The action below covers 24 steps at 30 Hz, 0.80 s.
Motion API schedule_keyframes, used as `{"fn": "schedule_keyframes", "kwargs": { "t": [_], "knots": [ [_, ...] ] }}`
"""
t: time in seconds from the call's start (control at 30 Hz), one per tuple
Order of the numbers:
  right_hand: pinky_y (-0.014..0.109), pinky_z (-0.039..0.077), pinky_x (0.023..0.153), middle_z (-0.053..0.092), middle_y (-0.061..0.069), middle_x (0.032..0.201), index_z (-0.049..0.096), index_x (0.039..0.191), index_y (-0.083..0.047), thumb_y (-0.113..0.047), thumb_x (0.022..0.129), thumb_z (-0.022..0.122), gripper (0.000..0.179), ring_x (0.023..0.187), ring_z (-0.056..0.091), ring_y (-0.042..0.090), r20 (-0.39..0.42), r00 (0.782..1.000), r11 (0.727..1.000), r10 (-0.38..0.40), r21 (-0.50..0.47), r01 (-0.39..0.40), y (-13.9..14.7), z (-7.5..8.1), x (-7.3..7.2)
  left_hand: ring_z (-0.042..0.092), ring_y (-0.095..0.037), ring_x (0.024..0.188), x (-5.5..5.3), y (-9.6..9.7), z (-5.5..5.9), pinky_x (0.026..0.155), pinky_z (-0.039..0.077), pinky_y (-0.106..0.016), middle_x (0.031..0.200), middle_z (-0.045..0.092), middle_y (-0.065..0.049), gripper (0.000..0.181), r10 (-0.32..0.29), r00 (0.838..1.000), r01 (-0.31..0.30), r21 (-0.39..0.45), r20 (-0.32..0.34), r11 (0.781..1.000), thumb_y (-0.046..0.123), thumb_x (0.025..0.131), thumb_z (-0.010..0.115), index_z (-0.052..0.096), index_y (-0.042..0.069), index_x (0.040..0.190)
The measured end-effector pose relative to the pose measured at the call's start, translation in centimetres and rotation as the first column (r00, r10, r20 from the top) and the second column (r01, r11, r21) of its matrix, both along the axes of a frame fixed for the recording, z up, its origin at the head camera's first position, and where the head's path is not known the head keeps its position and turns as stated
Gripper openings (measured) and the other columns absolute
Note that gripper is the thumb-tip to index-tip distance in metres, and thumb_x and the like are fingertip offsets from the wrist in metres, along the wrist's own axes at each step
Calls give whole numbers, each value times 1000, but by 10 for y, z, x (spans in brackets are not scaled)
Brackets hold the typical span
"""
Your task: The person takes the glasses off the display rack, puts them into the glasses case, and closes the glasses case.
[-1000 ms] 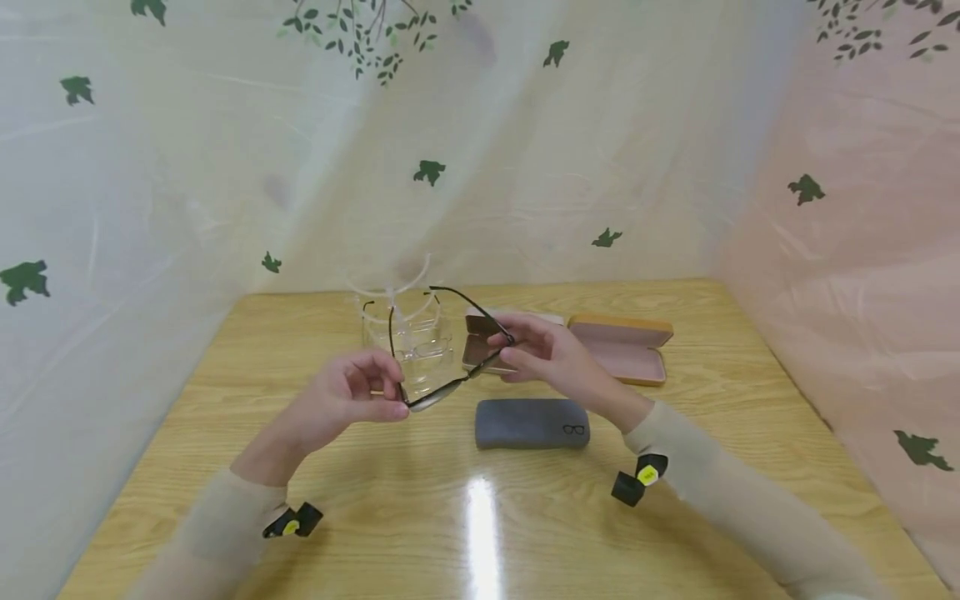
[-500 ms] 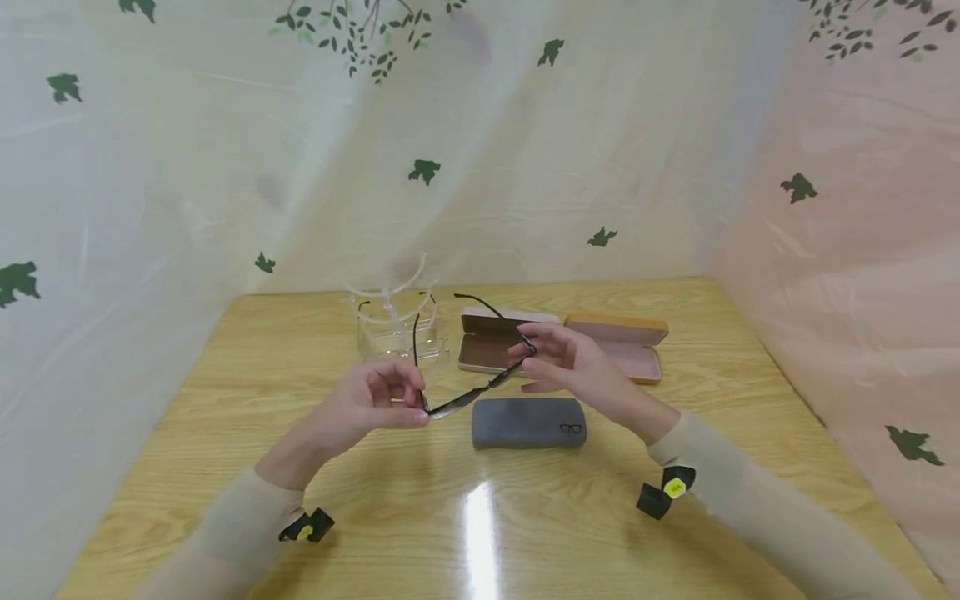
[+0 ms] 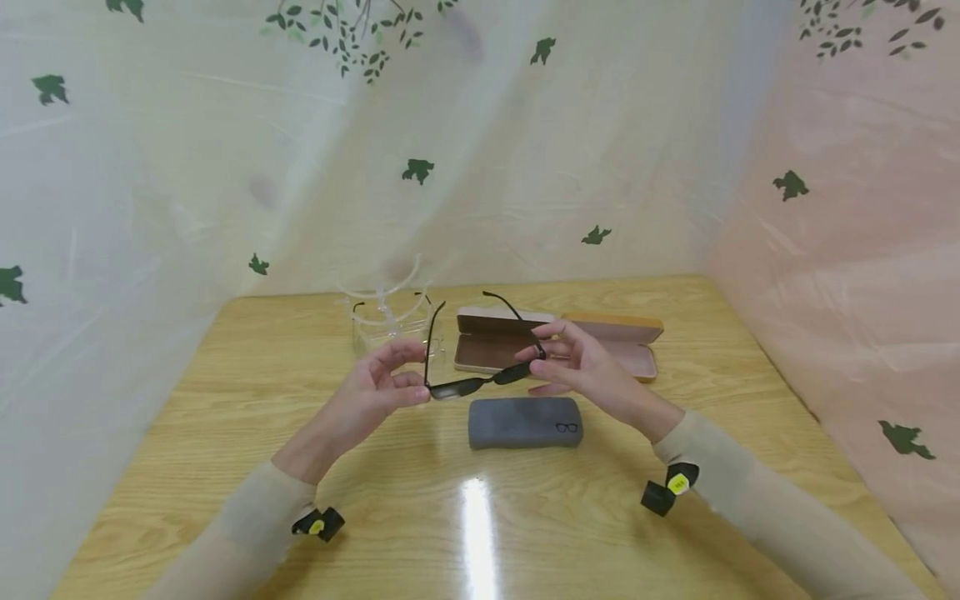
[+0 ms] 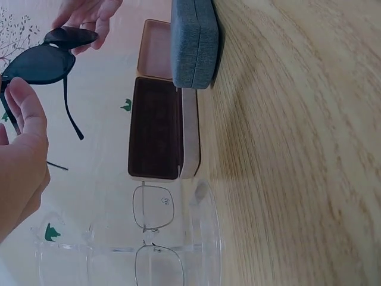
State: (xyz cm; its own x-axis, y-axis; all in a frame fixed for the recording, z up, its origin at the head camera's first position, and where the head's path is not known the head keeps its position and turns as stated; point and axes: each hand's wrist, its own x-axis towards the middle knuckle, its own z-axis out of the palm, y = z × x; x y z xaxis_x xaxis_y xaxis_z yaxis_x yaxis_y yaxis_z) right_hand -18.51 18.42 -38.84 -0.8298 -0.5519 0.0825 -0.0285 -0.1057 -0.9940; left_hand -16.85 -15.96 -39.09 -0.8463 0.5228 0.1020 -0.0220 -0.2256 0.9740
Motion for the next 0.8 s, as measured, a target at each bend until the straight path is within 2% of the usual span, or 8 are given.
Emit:
{"fn": "schedule_keyframes", "kwargs": {
  "t": [0.1, 0.2, 0.3, 0.4, 0.5, 0.63, 0.7, 0.8],
  "knots": [
    [61, 53, 92, 54, 32, 137, 44, 136, -14, -7, 101, 64, 41, 115, 65, 32, 5, 1000, 1000, 0, -5, 0, 1, 1, 1, 64, -16, 93, -2, 0, -1, 86, 58, -28, 145, 45, -12, 59, -2, 1000, 2, 20, 9, 1000, -12, 90, 67, 49, 7, 143],
    [60, 53, 92, 51, 36, 138, 44, 137, -14, -7, 101, 63, 41, 114, 66, 31, 9, 1000, 1000, -6, -5, 6, 1, 1, 1, 64, -17, 94, -4, 1, 0, 89, 57, -30, 151, 42, -14, 70, -1, 1000, 1, 6, 11, 1000, -11, 91, 68, 41, 7, 153],
    [59, 54, 91, 50, 38, 138, 45, 137, -15, -7, 101, 63, 41, 114, 66, 33, 15, 1000, 1000, -14, -5, 15, 1, 1, 0, 66, -24, 107, -5, 2, 0, 94, 56, -35, 153, 42, -15, 74, -1, 1000, 2, -18, 16, 1000, -9, 92, 68, 37, 9, 157],
    [57, 56, 91, 49, 38, 138, 45, 137, -15, -7, 101, 63, 40, 114, 65, 34, 14, 1000, 1000, -14, -3, 14, 2, 0, 0, 60, -34, 124, -5, 2, 0, 100, 53, -40, 153, 44, -16, 73, -20, 1000, 21, -45, 15, 999, -6, 94, 68, 36, 9, 157],
    [56, 56, 90, 53, 35, 136, 45, 136, -15, -7, 101, 63, 40, 114, 65, 36, 16, 1000, 1000, -21, -1, 21, 1, 0, 0, 57, -38, 127, -4, 0, 0, 102, 52, -42, 154, 43, -18, 71, -51, 999, 51, -74, -5, 996, -1, 97, 65, 32, 13, 160],
    [59, 55, 90, 62, 22, 130, 45, 135, -13, -9, 101, 64, 39, 107, 68, 32, 17, 999, 999, -52, 5, 52, 0, 0, 0, 63, -36, 118, -3, -1, -2, 102, 51, -43, 156, 39, -21, 70, -87, 995, 82, -109, -44, 991, 5, 102, 60, 27, 20, 162],
    [59, 55, 89, 65, 16, 126, 45, 134, -12, -10, 101, 64, 38, 103, 70, 28, 12, 998, 998, -63, 7, 63, -1, 0, 0, 63, -36, 118, -3, 0, -3, 102, 51, -45, 157, 37, -23, 70, -94, 994, 88, -114, -48, 990, 5, 103, 59, 25, 23, 162],
    [60, 55, 89, 65, 16, 125, 45, 135, -12, -9, 101, 64, 39, 101, 69, 26, 16, 998, 998, -60, -1, 60, -2, 0, 0, 63, -34, 119, -3, 1, -4, 101, 52, -47, 156, 40, -21, 71, -76, 996, 72, -121, -37, 990, 5, 102, 60, 25, 25, 162]
  ]
}}
